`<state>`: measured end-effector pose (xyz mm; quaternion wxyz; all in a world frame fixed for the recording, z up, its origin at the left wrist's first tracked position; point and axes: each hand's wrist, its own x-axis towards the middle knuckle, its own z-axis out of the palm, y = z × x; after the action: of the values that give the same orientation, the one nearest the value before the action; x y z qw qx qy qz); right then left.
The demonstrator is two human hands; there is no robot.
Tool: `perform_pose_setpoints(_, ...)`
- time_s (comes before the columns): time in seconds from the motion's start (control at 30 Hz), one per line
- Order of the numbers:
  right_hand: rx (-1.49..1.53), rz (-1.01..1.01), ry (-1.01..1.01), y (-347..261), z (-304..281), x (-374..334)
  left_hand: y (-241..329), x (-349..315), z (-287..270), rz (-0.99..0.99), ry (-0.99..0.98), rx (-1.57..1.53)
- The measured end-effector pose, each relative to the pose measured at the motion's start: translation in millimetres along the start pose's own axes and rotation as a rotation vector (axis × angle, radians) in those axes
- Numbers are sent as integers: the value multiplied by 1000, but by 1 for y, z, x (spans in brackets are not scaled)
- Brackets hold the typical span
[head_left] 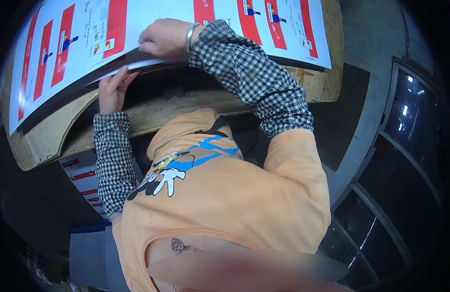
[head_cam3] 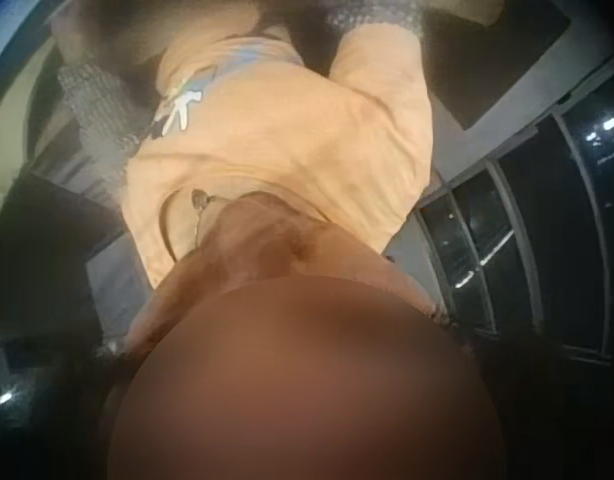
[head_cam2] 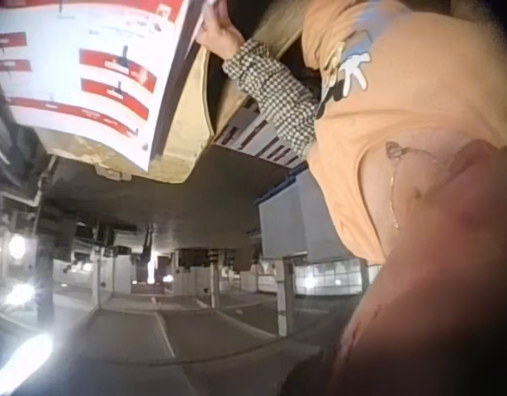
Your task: Aligning and checking large printed sheets on an industrial workbench.
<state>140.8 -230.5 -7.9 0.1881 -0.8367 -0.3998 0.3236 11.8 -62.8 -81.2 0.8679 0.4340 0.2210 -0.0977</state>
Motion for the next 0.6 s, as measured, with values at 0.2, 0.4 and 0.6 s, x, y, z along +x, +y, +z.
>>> perform_pose_setpoints(0.2, -32, -231, 349, -23, -30, -20, 2, -5, 13, 74, 78, -88)
perform_pose_setpoints(0.4, 114, -218, 350, 9, 35, -16, 2, -7, 13, 29, 107, -21)
perform_pose_setpoints(0.6, 168, -119, 238, 11, -1, 8, 8, -12, 10, -18, 64, -73)
